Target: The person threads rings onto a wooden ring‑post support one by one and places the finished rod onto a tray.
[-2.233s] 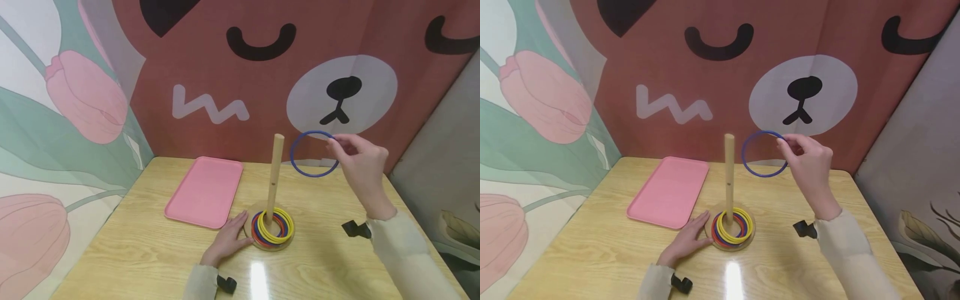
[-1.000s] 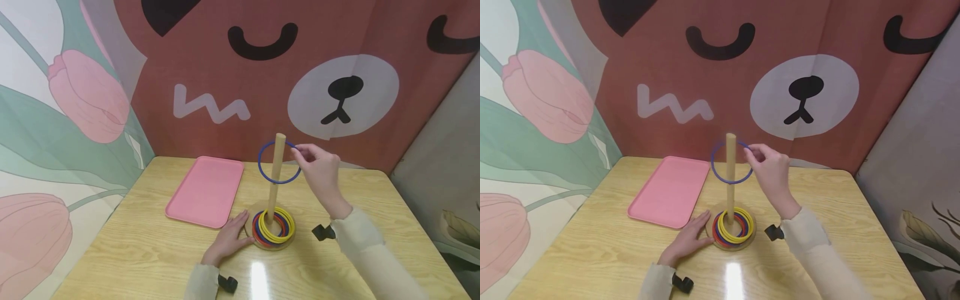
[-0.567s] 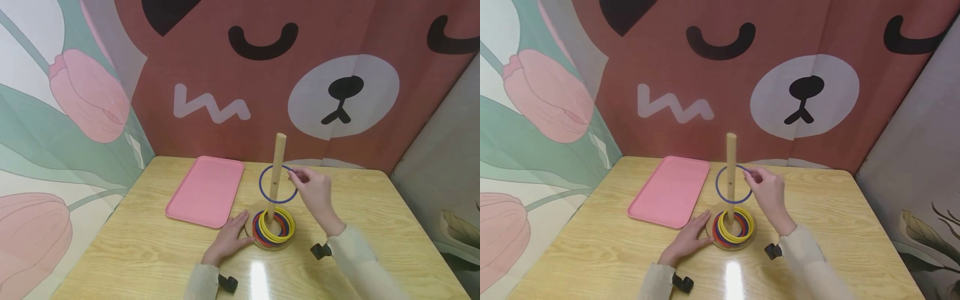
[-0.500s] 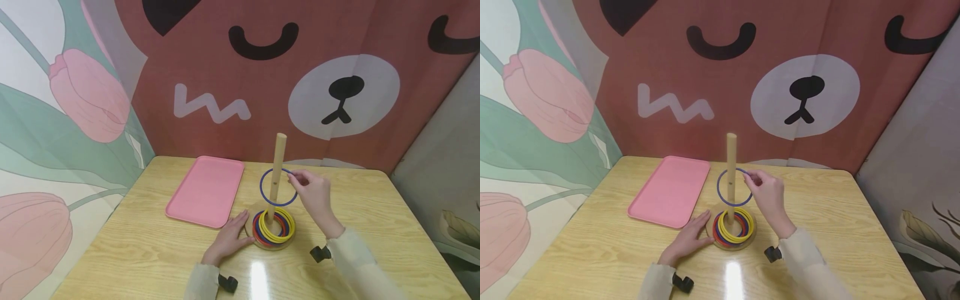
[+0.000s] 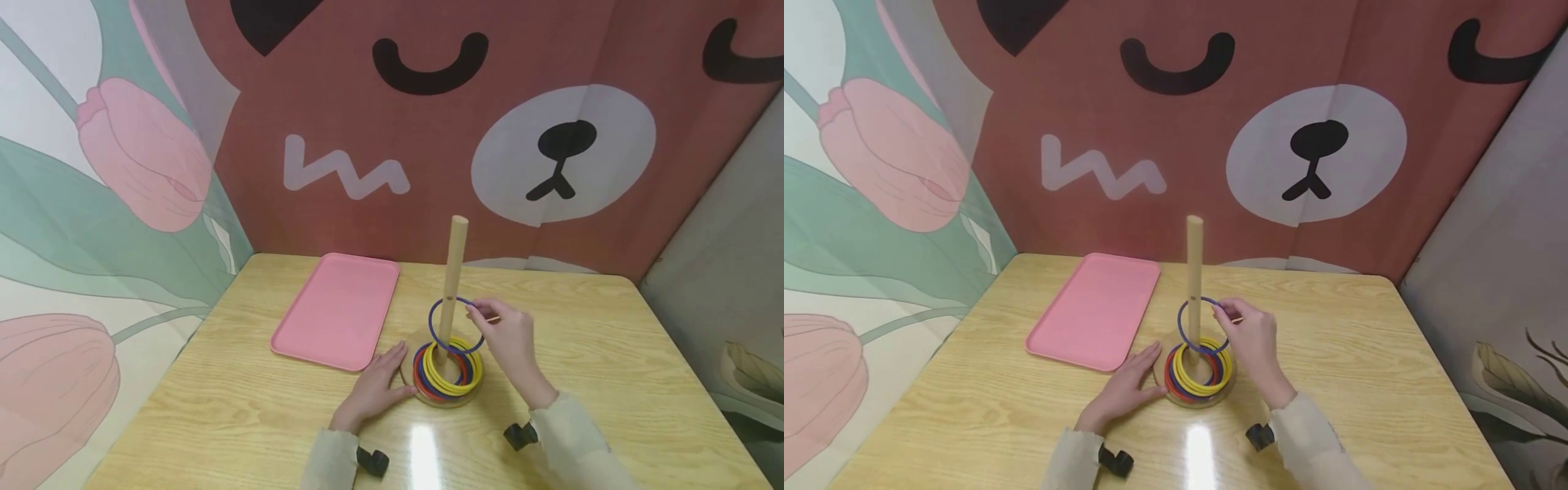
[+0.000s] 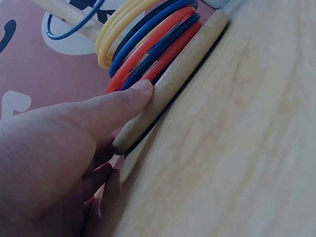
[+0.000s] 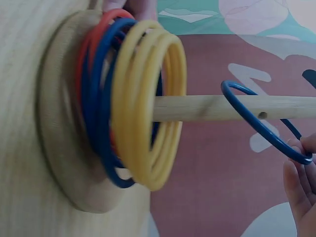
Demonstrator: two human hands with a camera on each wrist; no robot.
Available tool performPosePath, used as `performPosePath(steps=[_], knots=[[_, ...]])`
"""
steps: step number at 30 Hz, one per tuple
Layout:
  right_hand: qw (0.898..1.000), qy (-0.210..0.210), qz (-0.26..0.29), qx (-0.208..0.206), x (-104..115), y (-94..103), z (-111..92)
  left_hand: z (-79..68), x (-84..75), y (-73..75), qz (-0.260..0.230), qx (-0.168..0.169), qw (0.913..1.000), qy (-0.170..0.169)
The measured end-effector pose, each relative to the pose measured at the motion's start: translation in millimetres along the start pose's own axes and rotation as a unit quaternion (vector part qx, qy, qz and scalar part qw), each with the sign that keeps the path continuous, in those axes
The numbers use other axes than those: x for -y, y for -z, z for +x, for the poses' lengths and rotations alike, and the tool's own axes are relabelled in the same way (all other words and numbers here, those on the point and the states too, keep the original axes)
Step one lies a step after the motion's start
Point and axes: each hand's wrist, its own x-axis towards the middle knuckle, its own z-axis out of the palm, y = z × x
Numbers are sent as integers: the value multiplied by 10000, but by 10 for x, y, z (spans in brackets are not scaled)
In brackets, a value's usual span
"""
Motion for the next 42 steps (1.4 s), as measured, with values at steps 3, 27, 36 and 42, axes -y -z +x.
performPosePath(steps=[3,27,36,42], knots=[[9999,-86,25,63,-21,-25,-48,-3,-2,3,-3,-6,10000,3],[9716,-1862,-299,1432,-317,-135,-315,8,2,1,-41,83,9999,115],[9671,-1713,-447,1829,-382,-214,-402,7,7,4,-30,89,9999,96],[9680,-1651,-347,1858,-386,-215,-444,8,3,7,4,92,9999,85]])
